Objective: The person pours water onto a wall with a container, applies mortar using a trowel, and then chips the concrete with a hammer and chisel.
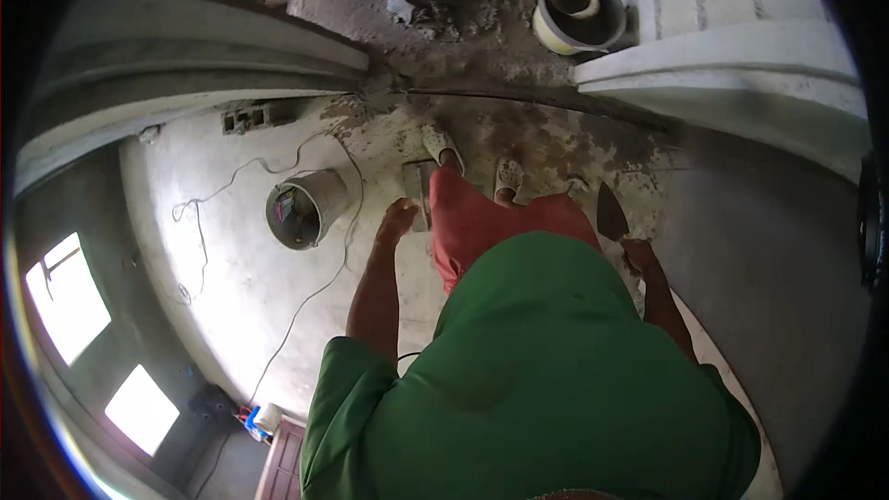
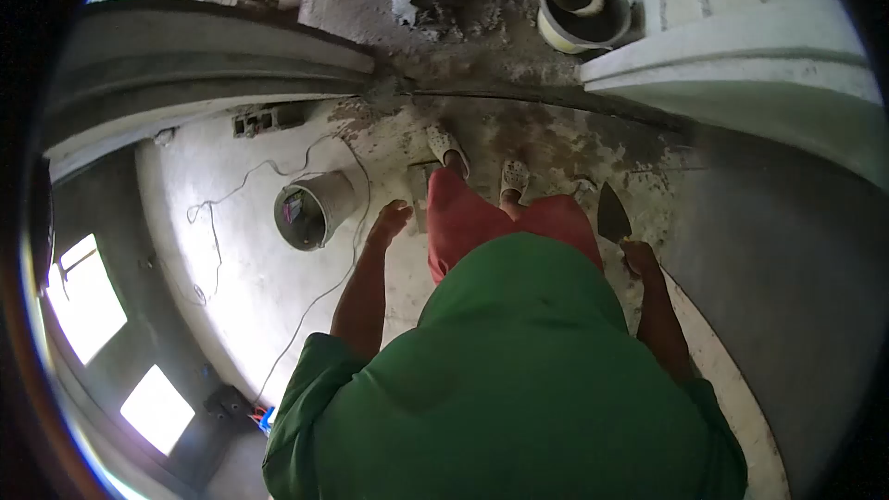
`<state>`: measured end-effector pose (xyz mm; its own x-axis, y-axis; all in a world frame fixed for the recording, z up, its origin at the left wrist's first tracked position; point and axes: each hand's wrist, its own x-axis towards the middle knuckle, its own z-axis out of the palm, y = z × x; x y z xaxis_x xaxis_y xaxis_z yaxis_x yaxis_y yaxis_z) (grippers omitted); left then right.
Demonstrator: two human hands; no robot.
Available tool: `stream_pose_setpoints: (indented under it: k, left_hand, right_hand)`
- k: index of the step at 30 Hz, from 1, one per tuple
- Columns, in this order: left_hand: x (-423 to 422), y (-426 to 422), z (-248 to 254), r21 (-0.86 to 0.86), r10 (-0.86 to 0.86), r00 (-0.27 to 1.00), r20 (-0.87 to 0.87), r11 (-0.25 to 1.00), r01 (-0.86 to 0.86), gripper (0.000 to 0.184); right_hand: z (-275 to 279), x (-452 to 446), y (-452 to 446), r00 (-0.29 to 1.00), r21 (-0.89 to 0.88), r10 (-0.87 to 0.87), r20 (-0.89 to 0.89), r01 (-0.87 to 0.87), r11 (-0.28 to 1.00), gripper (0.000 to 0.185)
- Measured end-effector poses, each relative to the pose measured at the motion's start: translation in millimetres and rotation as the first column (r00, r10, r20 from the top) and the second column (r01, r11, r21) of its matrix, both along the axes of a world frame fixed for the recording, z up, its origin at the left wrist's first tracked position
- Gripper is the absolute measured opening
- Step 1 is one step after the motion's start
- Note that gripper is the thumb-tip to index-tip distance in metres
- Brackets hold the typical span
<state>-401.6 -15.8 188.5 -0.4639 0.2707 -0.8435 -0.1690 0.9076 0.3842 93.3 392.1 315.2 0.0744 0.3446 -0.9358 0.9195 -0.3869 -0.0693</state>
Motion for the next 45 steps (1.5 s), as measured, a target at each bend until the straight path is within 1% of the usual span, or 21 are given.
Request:
stream_pose_setpoints:
  k: [4,6,9,13,16,22,24,25,27,30,31,33,34,36,37,38,39,40,42,44,45]
  left_hand:
    - [1,5,25,-0.086,0.012,0.999,0.052,0.996,-0.008,0.052]
    - [6,-6,18,0.003,-0.002,1.0,0.021,1.0,0.002,0.051]
    - [15,-23,12,-0.103,0.001,0.999,0.048,0.995,0.004,0.049]
    - [25,-57,-9,-0.081,-0.097,0.995,0.005,0.992,0.097,0.041]
    - [34,-65,-1,-0.062,0.015,0.997,0.08,0.998,-0.01,0.038]
    - [48,-75,1,-0.084,0.162,0.982,0.092,0.984,-0.154,0.048]
    - [45,-72,-7,-0.019,0.227,0.972,0.064,0.974,-0.226,0.056]
    - [41,-66,-9,-0.024,0.229,0.971,0.07,0.973,-0.227,0.056]
    - [29,-46,-10,-0.045,0.229,0.974,0.003,0.973,-0.228,0.063]
    - [5,-10,-11,-0.11,0.171,0.984,-0.044,0.978,-0.175,0.078]
    - [-7,5,-10,-0.112,0.169,0.985,-0.03,0.979,-0.172,0.078]
    - [-25,28,-10,-0.271,-0.038,0.999,0.004,0.962,0.038,0.091]
    - [-30,35,-8,-0.271,-0.038,0.999,0.015,0.962,0.04,0.091]
    - [-45,45,-24,-0.254,-0.031,0.987,0.16,0.965,0.072,0.099]
    - [-46,46,-32,-0.256,-0.026,0.986,0.164,0.964,0.068,0.099]
    - [-39,39,-49,-0.225,-0.091,0.988,0.125,0.967,0.117,0.102]
    - [-48,52,-41,-0.197,-0.157,0.984,0.085,0.965,0.171,0.104]
    - [-60,66,-35,-0.277,-0.085,0.971,0.223,0.95,0.146,0.106]
    - [-59,74,-47,-0.296,-0.123,0.975,0.187,0.939,0.176,0.108]
    - [-56,82,-53,-0.309,-0.167,0.973,0.159,0.928,0.21,0.109]
    - [-60,93,-45,-0.326,-0.178,0.972,0.154,0.919,0.22,0.107]
  right_hand:
    - [-18,7,0,0.999,-0.001,0.046,-0.028,-0.046,0.999,0.04]
    - [-10,-2,2,0.993,-0.025,0.12,-0.006,-0.12,0.992,0.043]
    - [-7,-13,2,0.987,0.005,0.155,-0.042,-0.155,0.988,0.043]
    - [-14,-23,10,0.992,-0.034,0.091,-0.084,-0.095,0.995,0.043]
    - [-21,-40,20,0.97,0.038,0.22,-0.102,-0.218,0.975,0.041]
    - [-35,-113,41,0.952,0.003,0.192,-0.239,-0.197,0.98,0.04]
    - [-17,-161,44,0.905,0.006,0.37,-0.208,-0.377,0.926,0.048]
    - [-26,-175,47,0.906,0.001,0.37,-0.203,-0.378,0.926,0.048]
    - [-36,-208,48,0.842,-0.049,0.485,-0.239,-0.509,0.859,0.042]
    - [-3,-276,30,0.839,0.044,0.44,-0.319,-0.451,0.892,0.046]
    - [-9,-285,30,0.845,0.039,0.439,-0.307,-0.449,0.893,0.046]
    - [-25,-304,25,0.8,0.024,0.357,-0.482,-0.395,0.918,0.049]
    - [-32,-312,19,0.806,0.019,0.357,-0.473,-0.396,0.918,0.049]
    - [-49,-342,9,0.833,0.17,0.466,-0.298,-0.434,0.885,0.049]
    - [-60,-356,8,0.832,0.166,0.469,-0.296,-0.439,0.883,0.049]
    - [-73,-370,5,0.778,0.264,0.586,-0.227,-0.53,0.806,0.05]
    - [-87,-386,2,0.714,0.351,0.684,-0.148,-0.609,0.711,0.05]
    - [-104,-402,-3,0.719,0.339,0.679,-0.148,-0.608,0.718,0.05]
    - [-149,-442,-9,0.748,0.347,0.635,-0.194,-0.553,0.758,0.051]
    - [-176,-501,-10,0.815,0.116,0.535,-0.222,-0.522,0.845,0.052]
    - [-206,-518,-9,0.797,0.095,0.548,-0.254,-0.544,0.834,0.053]
